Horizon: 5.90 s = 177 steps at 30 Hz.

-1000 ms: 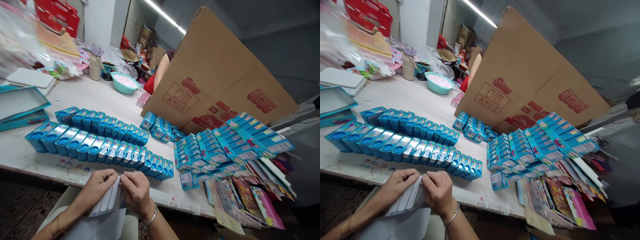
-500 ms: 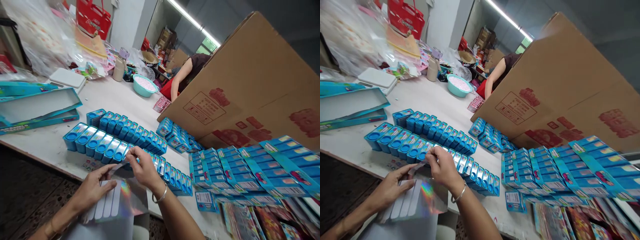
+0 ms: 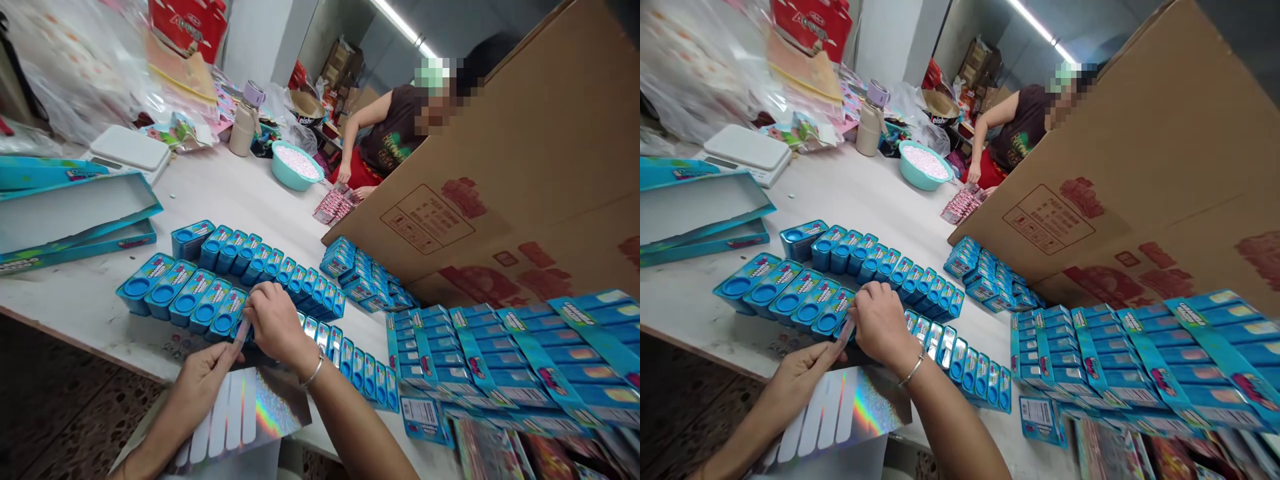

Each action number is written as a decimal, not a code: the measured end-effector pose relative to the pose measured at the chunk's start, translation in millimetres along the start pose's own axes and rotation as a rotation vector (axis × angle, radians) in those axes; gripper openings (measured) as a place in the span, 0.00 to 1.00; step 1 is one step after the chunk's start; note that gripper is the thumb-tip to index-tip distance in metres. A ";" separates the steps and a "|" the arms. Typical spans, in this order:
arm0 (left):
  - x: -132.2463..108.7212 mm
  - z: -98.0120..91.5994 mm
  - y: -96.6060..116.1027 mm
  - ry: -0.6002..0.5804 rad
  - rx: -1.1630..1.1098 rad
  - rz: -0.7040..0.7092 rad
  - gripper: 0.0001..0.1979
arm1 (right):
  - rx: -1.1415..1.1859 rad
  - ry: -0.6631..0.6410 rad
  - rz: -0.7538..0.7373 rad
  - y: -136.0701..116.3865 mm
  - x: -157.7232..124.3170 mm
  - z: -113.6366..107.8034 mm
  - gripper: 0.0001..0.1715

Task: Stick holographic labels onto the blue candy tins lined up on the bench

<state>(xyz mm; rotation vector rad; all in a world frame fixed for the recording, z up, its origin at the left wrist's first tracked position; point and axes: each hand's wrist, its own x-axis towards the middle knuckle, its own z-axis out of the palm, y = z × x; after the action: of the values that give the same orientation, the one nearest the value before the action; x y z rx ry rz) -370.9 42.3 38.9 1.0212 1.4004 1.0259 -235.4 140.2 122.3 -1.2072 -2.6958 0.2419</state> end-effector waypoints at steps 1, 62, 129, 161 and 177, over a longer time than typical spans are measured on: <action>1.7 1.5 -2.1 0.011 0.005 -0.009 0.31 | -0.004 0.006 0.005 0.0 0.3 2.6 0.04; -39.3 -45.4 7.8 -0.361 -0.057 0.086 0.39 | 0.810 0.056 0.080 -32.8 -49.7 -44.1 0.06; -53.3 -13.2 71.4 -0.508 0.489 0.288 0.23 | 0.216 0.680 -0.075 -45.6 -164.9 10.0 0.11; -28.1 -83.7 42.8 -0.377 0.372 0.279 0.22 | 0.514 0.436 0.002 -73.1 -82.3 29.8 0.11; -9.1 -95.3 21.5 -0.227 0.454 0.224 0.18 | 0.400 0.459 -0.125 -86.6 -76.6 2.1 0.09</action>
<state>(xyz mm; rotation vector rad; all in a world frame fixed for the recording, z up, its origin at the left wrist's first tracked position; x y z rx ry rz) -464.5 34.6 67.5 1.6057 1.3795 0.7299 -248.1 25.7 132.0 -0.8488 -2.1810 0.4061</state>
